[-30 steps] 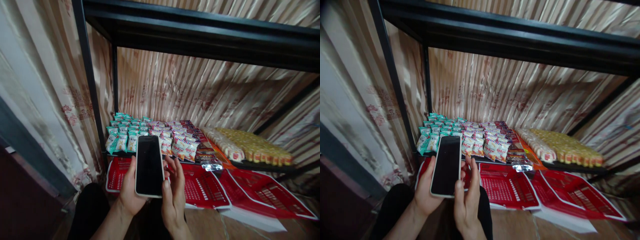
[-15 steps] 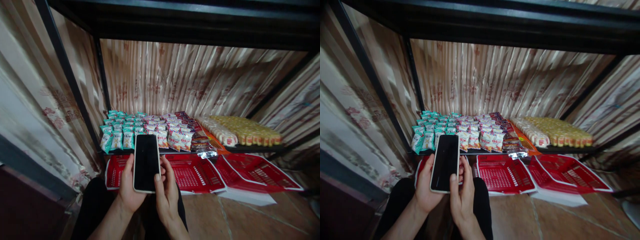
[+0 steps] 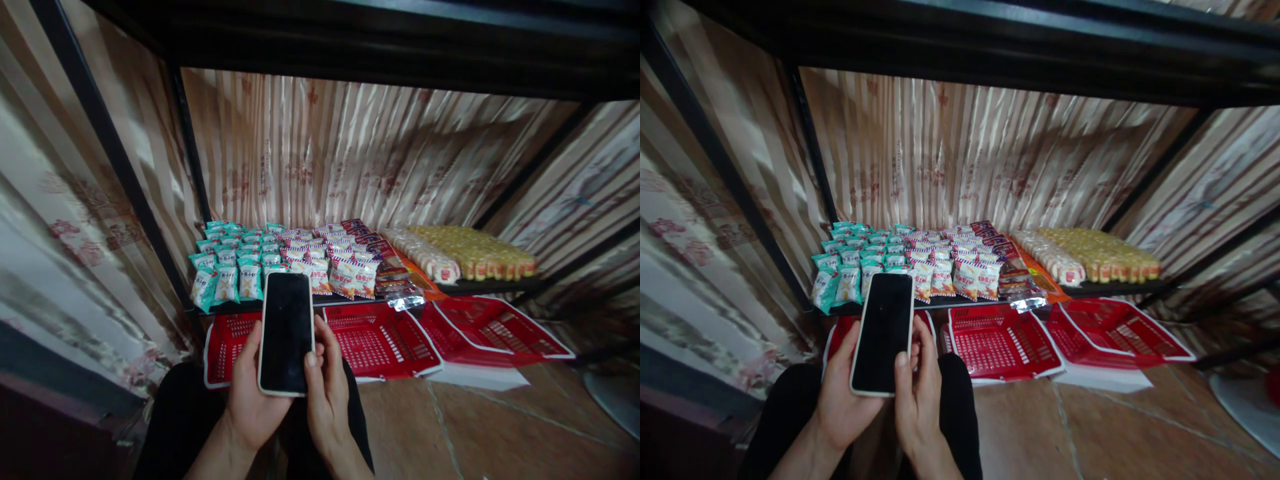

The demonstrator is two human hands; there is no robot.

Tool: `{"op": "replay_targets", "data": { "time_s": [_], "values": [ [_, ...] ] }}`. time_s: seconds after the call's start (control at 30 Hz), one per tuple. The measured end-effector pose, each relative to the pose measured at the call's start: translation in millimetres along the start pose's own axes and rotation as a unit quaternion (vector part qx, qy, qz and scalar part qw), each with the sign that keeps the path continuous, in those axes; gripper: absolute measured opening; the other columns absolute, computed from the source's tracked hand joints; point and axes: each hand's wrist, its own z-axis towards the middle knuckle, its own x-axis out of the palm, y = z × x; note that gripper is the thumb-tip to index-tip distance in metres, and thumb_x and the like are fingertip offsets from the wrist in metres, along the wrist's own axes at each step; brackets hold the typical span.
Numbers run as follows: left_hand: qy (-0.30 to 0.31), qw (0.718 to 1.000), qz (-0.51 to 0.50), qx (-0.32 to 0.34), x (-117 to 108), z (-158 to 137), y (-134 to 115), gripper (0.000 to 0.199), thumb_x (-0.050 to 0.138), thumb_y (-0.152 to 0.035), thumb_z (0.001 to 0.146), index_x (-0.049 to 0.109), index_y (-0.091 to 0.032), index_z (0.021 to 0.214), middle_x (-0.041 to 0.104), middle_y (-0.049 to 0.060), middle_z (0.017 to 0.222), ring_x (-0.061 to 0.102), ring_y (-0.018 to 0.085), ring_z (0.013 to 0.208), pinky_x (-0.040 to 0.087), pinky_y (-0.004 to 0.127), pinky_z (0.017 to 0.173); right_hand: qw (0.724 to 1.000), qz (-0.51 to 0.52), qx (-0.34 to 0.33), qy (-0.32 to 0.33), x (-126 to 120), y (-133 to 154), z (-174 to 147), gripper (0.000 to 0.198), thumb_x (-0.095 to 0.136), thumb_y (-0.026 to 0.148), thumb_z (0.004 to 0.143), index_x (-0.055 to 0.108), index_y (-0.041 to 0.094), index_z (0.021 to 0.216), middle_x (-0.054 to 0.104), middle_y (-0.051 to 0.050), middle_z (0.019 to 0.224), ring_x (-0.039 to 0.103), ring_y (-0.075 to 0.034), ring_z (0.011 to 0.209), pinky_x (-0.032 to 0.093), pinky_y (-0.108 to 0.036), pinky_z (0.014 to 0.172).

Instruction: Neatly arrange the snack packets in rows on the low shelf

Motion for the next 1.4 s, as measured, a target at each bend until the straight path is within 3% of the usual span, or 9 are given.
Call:
{"op": "replay_targets", "data": {
  "time_s": [0.17,0.47,0.63,0.87,1.13,1.4],
  "values": [
    [0.014,1.0,-0.005,0.016,-9,-1,-2,0.042,0.033,-0.035,0.095,0.068,-0.015,0.106,0.069,0.008,0.106,0.058,0.023,0.109,0.033,0.041,0.106,1.0,-0.009,0.001,0.006,3,-2,-1,0.04,0.044,0.038,0.089,0.048,0.023,0.127,0.057,-0.007,0.125,0.055,-0.021,0.114,0.05,-0.034,0.09],
    [0.063,0.998,0.01,0.019,-6,-1,0,0.047,0.028,-0.039,0.096,0.068,-0.018,0.107,0.068,0.006,0.107,0.055,0.022,0.114,0.027,0.038,0.11,0.999,-0.034,-0.029,0.005,2,-8,0,0.039,0.042,0.038,0.09,0.048,0.024,0.126,0.058,-0.006,0.125,0.056,-0.021,0.113,0.05,-0.034,0.088],
    [0.033,0.999,-0.005,0.012,-4,-2,1,0.05,0.029,-0.044,0.095,0.069,-0.016,0.107,0.069,0.007,0.107,0.054,0.022,0.116,0.027,0.037,0.109,1.0,-0.01,-0.016,0.017,3,-13,-1,0.039,0.04,0.037,0.091,0.046,0.027,0.128,0.057,-0.005,0.125,0.056,-0.02,0.112,0.05,-0.031,0.087],
    [0.018,1.0,-0.007,0.023,-5,-6,1,0.052,0.027,-0.043,0.096,0.068,-0.013,0.106,0.069,0.009,0.105,0.056,0.023,0.112,0.03,0.038,0.107,0.999,0.023,-0.01,-0.022,11,-9,-2,0.042,0.036,0.046,0.091,0.051,0.024,0.123,0.061,-0.007,0.117,0.061,-0.021,0.1,0.051,-0.032,0.078],
    [-0.031,0.997,-0.029,0.058,-6,-13,4,0.052,0.031,-0.043,0.095,0.07,-0.009,0.101,0.071,0.012,0.095,0.061,0.024,0.104,0.035,0.04,0.104,0.999,0.039,0.02,0.019,11,-13,-4,0.05,0.032,0.052,0.091,0.05,0.019,0.124,0.062,-0.01,0.112,0.061,-0.023,0.097,0.05,-0.033,0.075],
    [-0.063,0.993,-0.058,0.076,-9,-12,14,0.05,0.033,-0.044,0.094,0.07,-0.009,0.101,0.072,0.011,0.093,0.063,0.024,0.1,0.036,0.039,0.102,0.999,0.047,0.01,0.012,9,-8,-5,0.047,0.036,0.051,0.09,0.054,0.017,0.118,0.064,-0.01,0.109,0.062,-0.02,0.094,0.049,-0.031,0.075]
  ]
}}
